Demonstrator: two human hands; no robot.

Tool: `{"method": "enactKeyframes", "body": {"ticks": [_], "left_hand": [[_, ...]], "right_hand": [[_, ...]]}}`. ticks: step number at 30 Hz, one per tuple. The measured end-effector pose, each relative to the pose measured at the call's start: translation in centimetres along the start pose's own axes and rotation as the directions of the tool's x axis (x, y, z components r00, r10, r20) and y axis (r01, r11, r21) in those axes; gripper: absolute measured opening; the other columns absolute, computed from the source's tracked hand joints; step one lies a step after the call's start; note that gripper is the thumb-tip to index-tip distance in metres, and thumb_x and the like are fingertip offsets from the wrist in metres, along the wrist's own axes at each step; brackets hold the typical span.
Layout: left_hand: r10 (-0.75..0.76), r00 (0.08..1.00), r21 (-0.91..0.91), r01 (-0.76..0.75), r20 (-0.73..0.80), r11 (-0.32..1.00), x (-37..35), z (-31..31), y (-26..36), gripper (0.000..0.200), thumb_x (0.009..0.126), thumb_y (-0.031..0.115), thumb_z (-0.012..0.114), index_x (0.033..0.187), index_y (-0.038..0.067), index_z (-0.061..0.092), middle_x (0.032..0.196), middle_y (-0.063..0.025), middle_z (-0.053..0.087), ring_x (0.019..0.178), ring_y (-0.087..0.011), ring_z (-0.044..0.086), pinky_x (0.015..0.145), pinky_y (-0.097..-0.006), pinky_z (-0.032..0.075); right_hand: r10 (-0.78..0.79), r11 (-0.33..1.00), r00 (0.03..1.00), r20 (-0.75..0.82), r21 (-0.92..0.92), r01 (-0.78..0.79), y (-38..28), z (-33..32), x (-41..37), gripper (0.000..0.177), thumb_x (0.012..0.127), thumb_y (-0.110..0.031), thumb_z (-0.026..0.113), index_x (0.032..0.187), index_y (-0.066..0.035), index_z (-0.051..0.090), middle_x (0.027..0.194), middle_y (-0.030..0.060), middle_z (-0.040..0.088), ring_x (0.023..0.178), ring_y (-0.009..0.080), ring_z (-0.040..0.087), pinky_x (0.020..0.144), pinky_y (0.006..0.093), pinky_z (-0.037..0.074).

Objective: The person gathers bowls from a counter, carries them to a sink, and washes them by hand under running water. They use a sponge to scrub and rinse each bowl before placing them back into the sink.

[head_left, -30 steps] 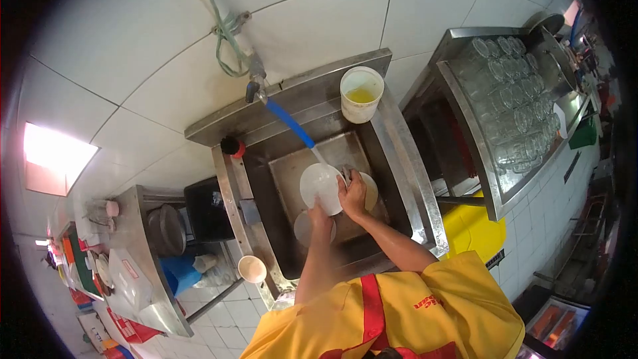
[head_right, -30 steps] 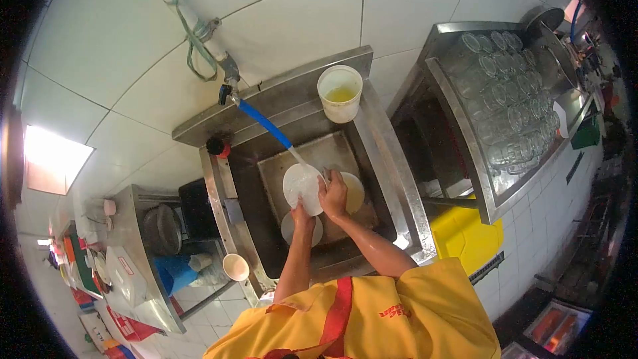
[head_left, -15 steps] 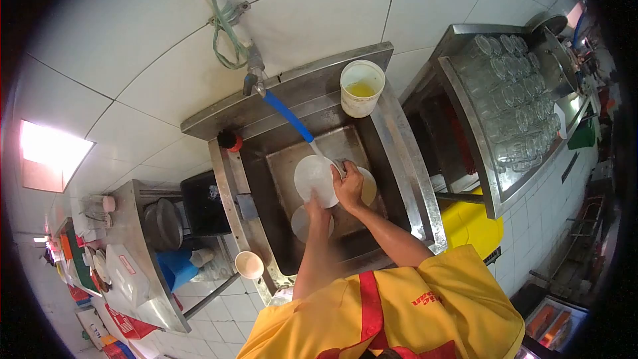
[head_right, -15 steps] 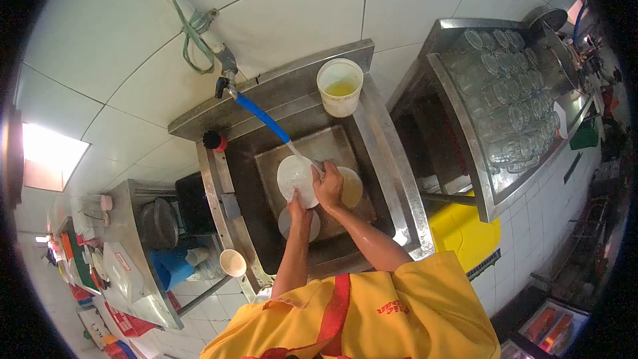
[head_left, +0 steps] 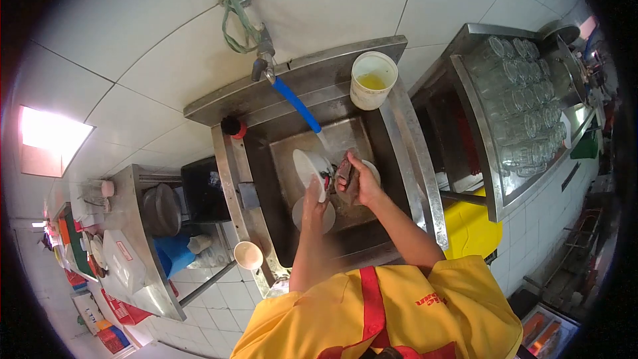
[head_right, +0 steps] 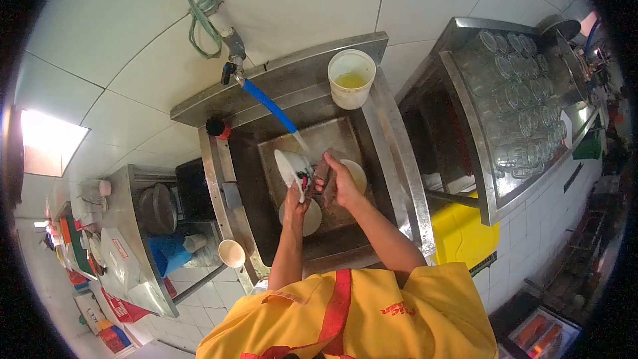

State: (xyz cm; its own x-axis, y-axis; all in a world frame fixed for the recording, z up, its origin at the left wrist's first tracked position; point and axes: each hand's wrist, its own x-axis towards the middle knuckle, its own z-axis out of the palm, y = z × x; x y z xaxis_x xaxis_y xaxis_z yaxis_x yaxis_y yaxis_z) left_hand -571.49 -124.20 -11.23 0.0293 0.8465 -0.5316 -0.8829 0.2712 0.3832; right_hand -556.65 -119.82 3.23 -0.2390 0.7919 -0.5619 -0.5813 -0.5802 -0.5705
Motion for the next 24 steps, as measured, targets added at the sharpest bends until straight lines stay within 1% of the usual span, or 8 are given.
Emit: {"method": "enactKeyframes", "body": {"ticks": [2,4,6,8,10,13,23,24], "left_hand": [[0.018,0.996,0.001,-0.018,-0.087,1.000,-1.9,3.1,1.3,0.027,0.091,0.022,0.046,0.110,0.003,0.049,0.101,-0.0075,0.056,0.086,-0.0203,0.057,0.078,-0.0330,0.049],[-0.015,0.993,0.028,0.018,-0.119,0.999,-2.3,3.4,2.0,0.025,0.091,0.019,0.045,0.109,0.002,0.050,0.098,-0.0079,0.058,0.086,-0.0208,0.058,0.076,-0.0337,0.050],[0.015,0.994,0.056,-0.009,-0.109,0.998,-2.6,4.1,2.3,0.027,0.091,0.020,0.044,0.110,0.003,0.049,0.104,-0.0114,0.056,0.092,-0.0261,0.056,0.080,-0.0395,0.051],[0.032,0.994,0.074,-0.024,-0.105,0.997,-2.8,4.7,2.5,0.026,0.090,0.021,0.044,0.108,0.002,0.051,0.101,-0.0110,0.057,0.089,-0.0251,0.057,0.077,-0.0371,0.051],[-0.014,1.000,0.111,0.012,0.021,0.994,-2.1,4.1,2.4,0.026,0.090,0.021,0.045,0.105,0.001,0.052,0.097,-0.0111,0.058,0.086,-0.0244,0.059,0.073,-0.0355,0.051],[-0.030,0.996,0.072,0.023,0.088,0.997,-2.1,3.9,2.3,0.025,0.089,0.020,0.046,0.104,0.001,0.054,0.095,-0.0111,0.059,0.084,-0.0239,0.059,0.070,-0.0348,0.051],[-0.046,0.998,0.066,0.049,-0.047,0.997,-2.7,4.2,2.1,0.026,0.089,0.020,0.044,0.103,0.002,0.055,0.095,-0.0094,0.060,0.085,-0.0227,0.059,0.071,-0.0338,0.051],[-0.037,0.997,0.100,0.043,-0.061,0.994,-4.0,6.2,2.5,0.024,0.089,0.018,0.044,0.101,0.001,0.055,0.091,-0.0077,0.060,0.081,-0.0192,0.058,0.068,-0.0307,0.048]], "right_hand": [[0.161,0.954,0.972,0.171,0.227,-0.198,-2.3,0.8,-2.2,0.027,0.085,-0.034,0.055,0.079,-0.008,0.050,0.056,0.0025,0.047,0.049,0.0162,0.046,0.047,0.0305,0.038],[0.167,0.952,0.951,0.260,0.209,-0.224,-3.0,0.4,-3.0,0.028,0.087,-0.036,0.051,0.080,-0.008,0.051,0.056,0.0034,0.046,0.050,0.0162,0.046,0.049,0.0292,0.038],[0.099,0.951,0.896,0.433,0.224,-0.214,-3.7,0.6,-3.7,0.030,0.088,-0.036,0.048,0.083,-0.006,0.052,0.056,0.0046,0.047,0.050,0.0167,0.046,0.049,0.0290,0.038],[0.103,0.951,0.883,0.458,0.214,-0.222,-3.7,0.6,-3.9,0.030,0.088,-0.035,0.047,0.085,-0.005,0.052,0.056,0.0049,0.047,0.050,0.0168,0.045,0.049,0.0292,0.038],[0.105,0.952,0.869,0.484,0.204,-0.229,-3.9,0.9,-4.1,0.031,0.088,-0.034,0.047,0.087,-0.004,0.052,0.056,0.0053,0.047,0.050,0.0169,0.045,0.049,0.0294,0.038],[0.073,0.975,0.868,0.491,0.148,-0.166,-4.1,1.4,-4.5,0.031,0.088,-0.033,0.047,0.089,-0.003,0.053,0.057,0.0055,0.048,0.050,0.0167,0.045,0.049,0.0294,0.038],[0.025,0.977,0.841,0.541,0.166,-0.135,-4.5,2.3,-5.4,0.021,0.083,-0.025,0.055,0.084,-0.004,0.051,0.060,0.0051,0.046,0.053,0.0169,0.048,0.049,0.0289,0.039],[0.007,0.977,0.830,0.558,0.173,-0.124,-4.6,2.4,-5.5,0.020,0.082,-0.023,0.056,0.083,-0.004,0.051,0.062,0.0051,0.046,0.054,0.0170,0.048,0.049,0.0289,0.039]]}}
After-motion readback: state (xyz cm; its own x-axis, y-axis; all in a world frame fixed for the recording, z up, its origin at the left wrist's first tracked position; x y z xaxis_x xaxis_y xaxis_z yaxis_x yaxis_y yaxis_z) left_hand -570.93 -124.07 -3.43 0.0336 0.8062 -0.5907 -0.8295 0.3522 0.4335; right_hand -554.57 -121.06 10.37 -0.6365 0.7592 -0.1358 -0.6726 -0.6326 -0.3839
